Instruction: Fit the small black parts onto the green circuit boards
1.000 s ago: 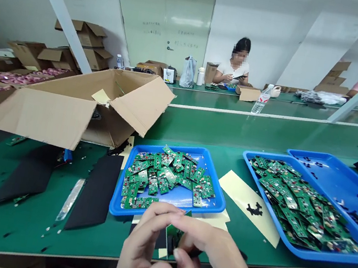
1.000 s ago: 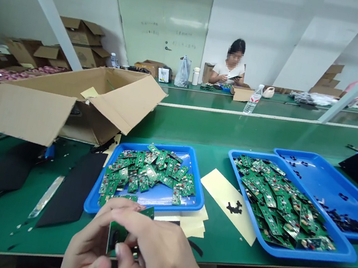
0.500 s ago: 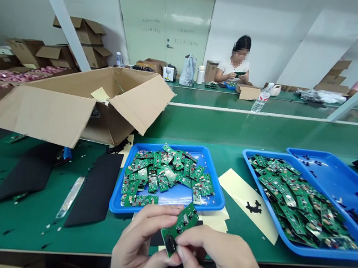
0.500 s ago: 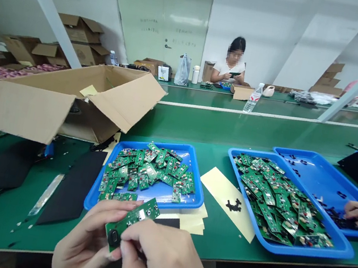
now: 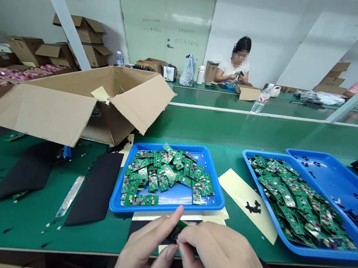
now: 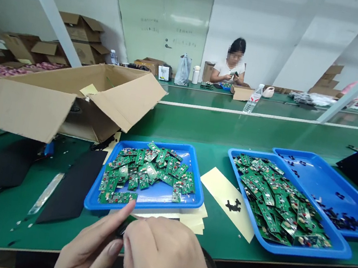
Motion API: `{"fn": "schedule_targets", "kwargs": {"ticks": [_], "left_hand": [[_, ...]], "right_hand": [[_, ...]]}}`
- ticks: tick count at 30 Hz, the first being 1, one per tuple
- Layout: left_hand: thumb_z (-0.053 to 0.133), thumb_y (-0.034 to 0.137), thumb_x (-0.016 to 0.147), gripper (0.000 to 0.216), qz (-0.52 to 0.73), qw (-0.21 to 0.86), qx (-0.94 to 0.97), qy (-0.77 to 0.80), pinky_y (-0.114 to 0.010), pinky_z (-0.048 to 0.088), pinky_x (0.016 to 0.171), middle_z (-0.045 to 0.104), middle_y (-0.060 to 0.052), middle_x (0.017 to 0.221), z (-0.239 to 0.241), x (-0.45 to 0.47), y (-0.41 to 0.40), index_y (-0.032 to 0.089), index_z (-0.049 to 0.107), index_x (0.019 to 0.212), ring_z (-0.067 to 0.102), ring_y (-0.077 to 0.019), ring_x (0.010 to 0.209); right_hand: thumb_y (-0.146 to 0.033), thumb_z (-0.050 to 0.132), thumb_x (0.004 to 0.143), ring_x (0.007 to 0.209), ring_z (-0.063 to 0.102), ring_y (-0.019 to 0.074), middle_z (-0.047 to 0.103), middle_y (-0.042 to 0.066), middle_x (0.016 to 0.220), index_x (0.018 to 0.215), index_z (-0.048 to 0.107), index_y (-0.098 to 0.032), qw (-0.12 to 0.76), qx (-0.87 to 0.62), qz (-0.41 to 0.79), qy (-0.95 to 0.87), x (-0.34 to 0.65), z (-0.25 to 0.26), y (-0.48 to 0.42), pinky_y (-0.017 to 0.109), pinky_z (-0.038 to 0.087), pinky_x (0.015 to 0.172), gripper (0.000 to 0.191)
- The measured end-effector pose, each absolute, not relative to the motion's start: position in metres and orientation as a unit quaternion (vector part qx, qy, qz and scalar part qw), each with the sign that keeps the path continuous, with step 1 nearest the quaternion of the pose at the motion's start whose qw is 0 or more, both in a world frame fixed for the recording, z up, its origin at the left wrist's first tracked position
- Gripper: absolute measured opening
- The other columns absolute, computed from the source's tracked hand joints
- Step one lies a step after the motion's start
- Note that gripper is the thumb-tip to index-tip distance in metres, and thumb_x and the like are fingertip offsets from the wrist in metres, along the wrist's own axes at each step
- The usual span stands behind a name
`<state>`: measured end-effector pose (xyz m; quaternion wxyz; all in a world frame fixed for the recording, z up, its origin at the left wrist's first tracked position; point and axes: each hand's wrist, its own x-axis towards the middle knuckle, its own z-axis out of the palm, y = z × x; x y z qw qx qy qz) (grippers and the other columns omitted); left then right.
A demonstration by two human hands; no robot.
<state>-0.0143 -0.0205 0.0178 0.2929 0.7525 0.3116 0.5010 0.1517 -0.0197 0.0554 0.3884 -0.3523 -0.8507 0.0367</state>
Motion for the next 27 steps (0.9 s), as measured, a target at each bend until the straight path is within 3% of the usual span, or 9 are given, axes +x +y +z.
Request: {"fn": "schedule_targets", "kwargs": {"ticks": [11,16,21,27], "left_hand": [[0.059,0.014,0.085,0.037,0.55,0.351,0.649,0.392,-0.021,0.061,0.069,0.077,-0.003,0.097,0.016,-0.002,-0.022,0.029,0.068,0.117,0.073,-0.0169,0.079],[0.058,0.005,0.079,0.044,0.524,0.372,0.656,0.395,-0.02,0.061,0.07,0.077,-0.001,0.098,0.017,-0.005,-0.02,0.03,0.07,0.114,0.074,-0.0172,0.082],[0.059,0.002,0.078,0.049,0.508,0.331,0.684,0.406,-0.016,0.059,0.065,0.078,0.001,0.094,0.02,-0.006,-0.017,0.032,0.068,0.116,0.074,-0.0136,0.074],[0.059,0.0,0.076,0.048,0.528,0.296,0.698,0.383,-0.014,0.059,0.062,0.078,0.0,0.088,0.026,-0.001,-0.013,0.029,0.07,0.113,0.074,-0.0134,0.072]], "right_hand": [[-0.003,0.034,0.089,0.046,0.057,0.015,0.06,0.003,0.056,0.075,0.059,-0.014,0.381,-0.373,0.0,-0.846,0.153,0.047,-0.02,0.024,0.045,0.045,0.031],[-0.01,0.036,0.096,0.045,0.059,0.0148,0.061,0.002,0.058,0.092,0.059,-0.01,0.382,-0.397,-0.019,-0.834,0.153,0.042,-0.02,0.024,0.045,0.043,0.024],[-0.007,0.032,0.095,0.046,0.061,0.0157,0.061,0.004,0.056,0.073,0.06,-0.013,0.373,-0.404,-0.032,-0.835,0.152,0.046,-0.021,0.024,0.046,0.044,0.036],[-0.008,0.037,0.093,0.045,0.058,0.0142,0.059,0.003,0.054,0.074,0.062,-0.013,0.374,-0.422,-0.023,-0.826,0.151,0.044,-0.019,0.023,0.043,0.045,0.032]]}}
